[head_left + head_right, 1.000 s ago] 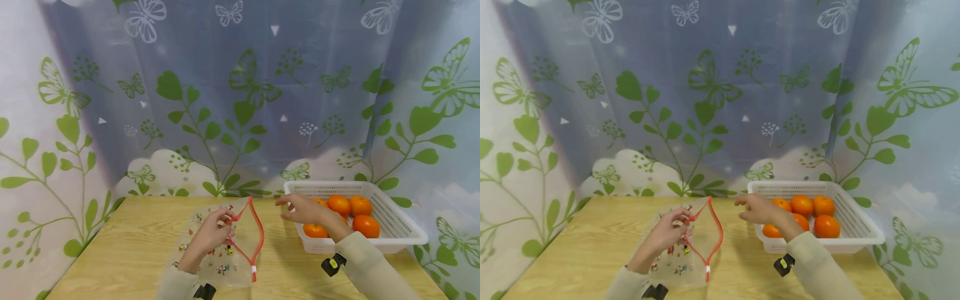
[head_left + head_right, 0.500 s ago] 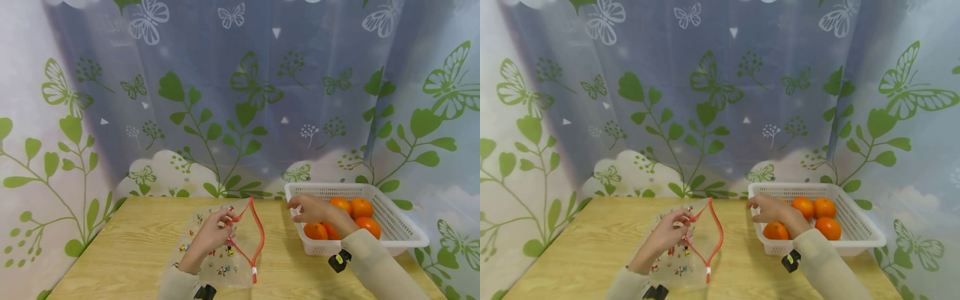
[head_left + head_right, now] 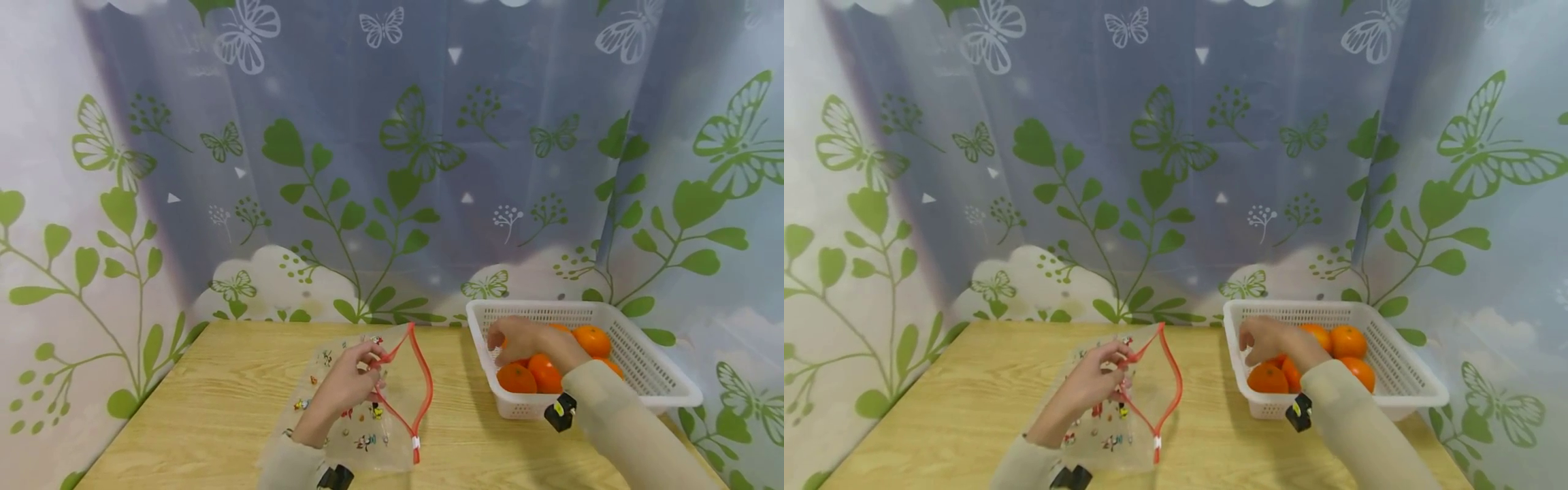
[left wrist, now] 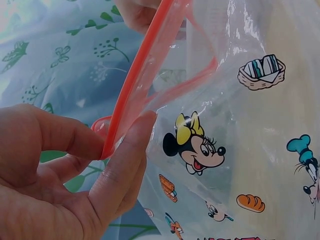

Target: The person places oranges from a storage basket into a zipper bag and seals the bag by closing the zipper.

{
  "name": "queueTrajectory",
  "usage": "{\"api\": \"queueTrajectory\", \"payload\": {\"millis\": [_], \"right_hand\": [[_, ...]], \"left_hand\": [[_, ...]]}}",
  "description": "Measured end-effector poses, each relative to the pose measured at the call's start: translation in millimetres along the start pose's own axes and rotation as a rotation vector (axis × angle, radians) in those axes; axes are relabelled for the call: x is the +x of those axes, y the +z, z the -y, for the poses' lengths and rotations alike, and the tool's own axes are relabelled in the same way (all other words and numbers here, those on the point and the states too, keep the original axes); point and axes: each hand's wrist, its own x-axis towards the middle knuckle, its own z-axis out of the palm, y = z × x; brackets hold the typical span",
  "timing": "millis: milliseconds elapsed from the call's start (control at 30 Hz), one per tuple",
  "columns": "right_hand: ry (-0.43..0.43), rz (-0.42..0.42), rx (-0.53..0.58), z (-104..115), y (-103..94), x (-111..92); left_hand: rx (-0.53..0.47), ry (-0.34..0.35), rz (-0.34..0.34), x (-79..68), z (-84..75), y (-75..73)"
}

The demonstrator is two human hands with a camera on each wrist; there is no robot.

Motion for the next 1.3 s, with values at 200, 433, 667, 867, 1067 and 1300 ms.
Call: {"api": "queueTrajectory", "payload": {"millis": [200, 433, 667, 867, 1067, 1300], "right_hand": [[0.024, 0.016, -0.027, -4.9, -4.1, -0.5], [0.214, 0.166, 0.061, -6.0, -10.6, -2.5], [0.311, 0.222, 0.092, -8.1, -11.3, -2.0], [0.366, 0.226, 0.069, -6.4, -7.7, -1.0], [0.423, 0.23, 0.019, -5.4, -5.1, 4.3], [0.446, 0.248, 0.057, -10.3, -1.9, 8.6]], "left_hand": [[-0.002, 0.002, 0.002, -0.2, 0.0, 0.1], [-0.004, -0.009, 0.0, -0.9, 1.0, 0.5], [-0.003, -0.005, 0.003, -2.2, 1.0, 1.1], [-0.003, 0.001, 0.009, -2.7, 1.8, 1.5], [-0.015, -0.007, 0.006, -2.6, 1.3, 1.3], [-0.026, -0.017, 0.012, -1.7, 0.4, 1.2]]}}
